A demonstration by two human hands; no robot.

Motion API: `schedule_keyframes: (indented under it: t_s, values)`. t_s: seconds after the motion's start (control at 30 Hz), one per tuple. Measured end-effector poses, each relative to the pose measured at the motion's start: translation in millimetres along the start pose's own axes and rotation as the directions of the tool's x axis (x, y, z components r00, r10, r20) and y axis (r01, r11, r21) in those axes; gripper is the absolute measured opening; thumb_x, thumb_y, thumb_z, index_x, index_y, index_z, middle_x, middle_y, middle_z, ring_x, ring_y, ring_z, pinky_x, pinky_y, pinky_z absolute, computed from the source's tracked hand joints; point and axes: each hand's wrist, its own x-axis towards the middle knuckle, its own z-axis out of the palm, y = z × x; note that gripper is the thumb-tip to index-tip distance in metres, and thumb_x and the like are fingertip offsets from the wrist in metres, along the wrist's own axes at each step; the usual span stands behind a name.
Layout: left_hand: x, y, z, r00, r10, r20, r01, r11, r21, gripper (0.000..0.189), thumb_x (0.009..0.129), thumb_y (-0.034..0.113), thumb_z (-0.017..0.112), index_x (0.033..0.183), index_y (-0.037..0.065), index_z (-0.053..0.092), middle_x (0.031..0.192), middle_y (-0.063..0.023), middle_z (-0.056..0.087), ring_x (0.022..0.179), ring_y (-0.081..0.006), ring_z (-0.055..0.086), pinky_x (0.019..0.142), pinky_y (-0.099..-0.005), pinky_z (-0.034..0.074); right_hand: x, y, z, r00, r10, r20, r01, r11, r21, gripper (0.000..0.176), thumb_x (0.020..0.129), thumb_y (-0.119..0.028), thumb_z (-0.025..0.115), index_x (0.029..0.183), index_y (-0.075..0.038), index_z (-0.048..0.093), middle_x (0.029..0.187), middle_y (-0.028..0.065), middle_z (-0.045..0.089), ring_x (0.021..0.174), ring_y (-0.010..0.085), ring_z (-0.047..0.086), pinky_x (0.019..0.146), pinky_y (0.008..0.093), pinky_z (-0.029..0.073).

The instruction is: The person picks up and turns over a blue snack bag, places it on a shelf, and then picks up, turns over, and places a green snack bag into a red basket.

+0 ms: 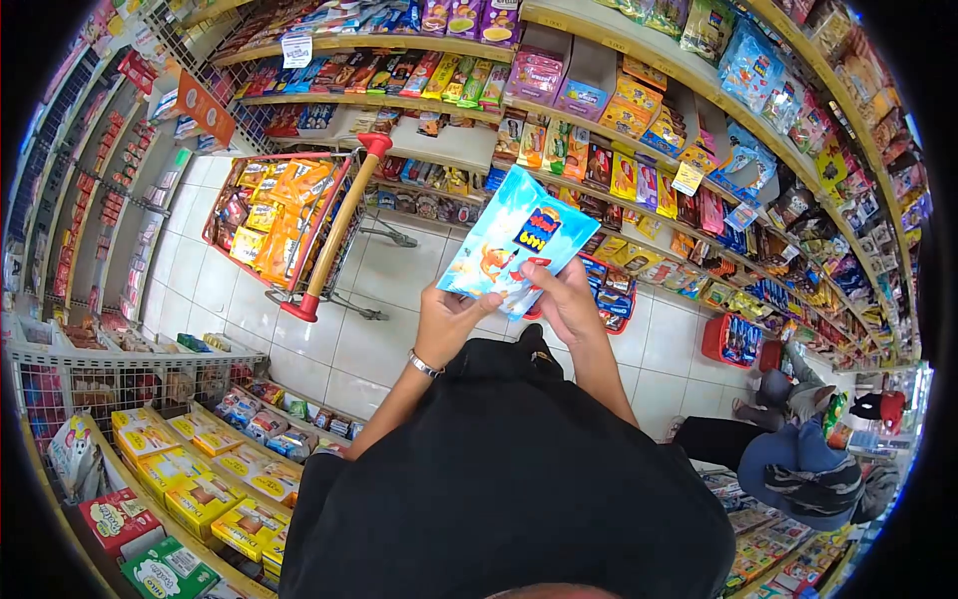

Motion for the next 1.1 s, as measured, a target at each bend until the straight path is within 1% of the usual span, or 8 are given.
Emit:
schedule_keyframes:
  t_s: [0.03, 0.33, 0.5, 0.77, 0.83, 0.97, 1.07, 1.1]
  values:
    - [-1.0, 0.4, 1.7, 1.000, -0.025, -0.009, 0.025, 1.000, 0.002, 0.038, 0.082, 0.004, 0.075, 0.113, -0.009, 0.056, 0.110, -0.0150, 0.064, 0.102, -0.0188, 0.063, 0.089, -0.0332, 0.052, 0.5, -0.8, 2.7, 0.998, -0.056, -0.018, 0.056, 0.998, 0.000, 0.034, 0.084, -0.002, 0.069, 0.115, 0.002, 0.057, 0.110, 0.0115, 0.065, 0.101, 0.0184, 0.063, 0.090, 0.0368, 0.049]
    - [-0.7, -3.2, -4.9, 0.993, -0.060, -0.101, 0.061, 0.998, 0.011, 0.036, 0.080, 0.004, 0.076, 0.108, -0.008, 0.058, 0.103, -0.0150, 0.067, 0.094, -0.0178, 0.065, 0.083, -0.0304, 0.054, -2.5, -5.0, 10.2, 0.986, -0.149, -0.075, 0.145, 0.988, -0.055, 0.036, 0.081, 0.000, 0.071, 0.114, 0.002, 0.056, 0.110, 0.0116, 0.065, 0.099, 0.0175, 0.064, 0.087, 0.0348, 0.051]
    - [-2.0, -5.9, -7.8, 0.991, -0.087, -0.101, 0.088, 0.996, 0.014, 0.038, 0.078, 0.003, 0.078, 0.108, -0.007, 0.058, 0.103, -0.0156, 0.067, 0.093, -0.0175, 0.066, 0.082, -0.0297, 0.054, -2.2, -3.9, 8.3, 0.986, -0.147, -0.075, 0.141, 0.986, -0.084, 0.036, 0.081, 0.000, 0.072, 0.113, 0.002, 0.057, 0.108, 0.0114, 0.065, 0.098, 0.0172, 0.064, 0.087, 0.0343, 0.051]
    - [0.9, -0.7, -1.6, 0.994, -0.044, -0.103, 0.051, 0.997, 0.065, 0.044, 0.077, 0.001, 0.078, 0.113, -0.008, 0.054, 0.102, -0.0154, 0.067, 0.092, -0.0176, 0.066, 0.082, -0.0294, 0.056, 5.0, 2.6, 0.7, 0.982, -0.162, -0.102, 0.153, 0.984, -0.092, 0.033, 0.081, -0.004, 0.073, 0.110, 0.003, 0.058, 0.105, 0.0113, 0.066, 0.093, 0.0168, 0.065, 0.083, 0.0332, 0.052]
    - [3.2, -1.4, 0.7, 0.993, -0.039, -0.109, 0.044, 0.998, 0.042, 0.043, 0.077, 0.001, 0.077, 0.112, -0.007, 0.054, 0.102, -0.0149, 0.067, 0.091, -0.0173, 0.066, 0.082, -0.0292, 0.056, 0.7, 3.0, 4.8, 0.984, -0.155, -0.082, 0.130, 0.959, -0.252, 0.036, 0.079, -0.008, 0.076, 0.109, 0.003, 0.059, 0.102, 0.0109, 0.067, 0.091, 0.0158, 0.065, 0.080, 0.0313, 0.053]
    - [13.1, -4.2, 7.5, 0.992, -0.022, -0.124, 0.019, 1.000, -0.025, 0.039, 0.079, 0.001, 0.076, 0.110, -0.006, 0.054, 0.103, -0.0134, 0.066, 0.093, -0.0165, 0.065, 0.082, -0.0294, 0.055, -8.5, 6.7, 16.8, 0.988, -0.085, -0.128, 0.042, 0.952, -0.303, 0.040, 0.076, -0.012, 0.080, 0.108, 0.002, 0.060, 0.100, 0.0094, 0.068, 0.089, 0.0140, 0.065, 0.076, 0.0289, 0.053]
    - [20.8, -7.2, 11.7, 0.995, -0.080, -0.053, 0.077, 0.995, -0.058, 0.038, 0.079, 0.001, 0.076, 0.109, -0.005, 0.054, 0.104, -0.0124, 0.065, 0.096, -0.0161, 0.064, 0.083, -0.0301, 0.055, -4.0, 9.3, 0.5, 0.976, -0.202, -0.081, 0.162, 0.922, -0.352, 0.040, 0.076, -0.013, 0.080, 0.107, 0.001, 0.060, 0.100, 0.0099, 0.067, 0.089, 0.0142, 0.065, 0.075, 0.0284, 0.053]
    - [24.1, -13.5, 10.6, 0.996, -0.085, -0.009, 0.085, 0.996, -0.006, 0.041, 0.079, 0.002, 0.076, 0.112, -0.005, 0.053, 0.109, -0.0128, 0.064, 0.099, -0.0169, 0.064, 0.085, -0.0312, 0.054, -5.8, 7.7, -5.0, 0.976, -0.192, -0.105, 0.146, 0.928, -0.342, 0.040, 0.076, -0.010, 0.080, 0.108, 0.001, 0.059, 0.100, 0.0100, 0.067, 0.091, 0.0149, 0.065, 0.077, 0.0287, 0.053]
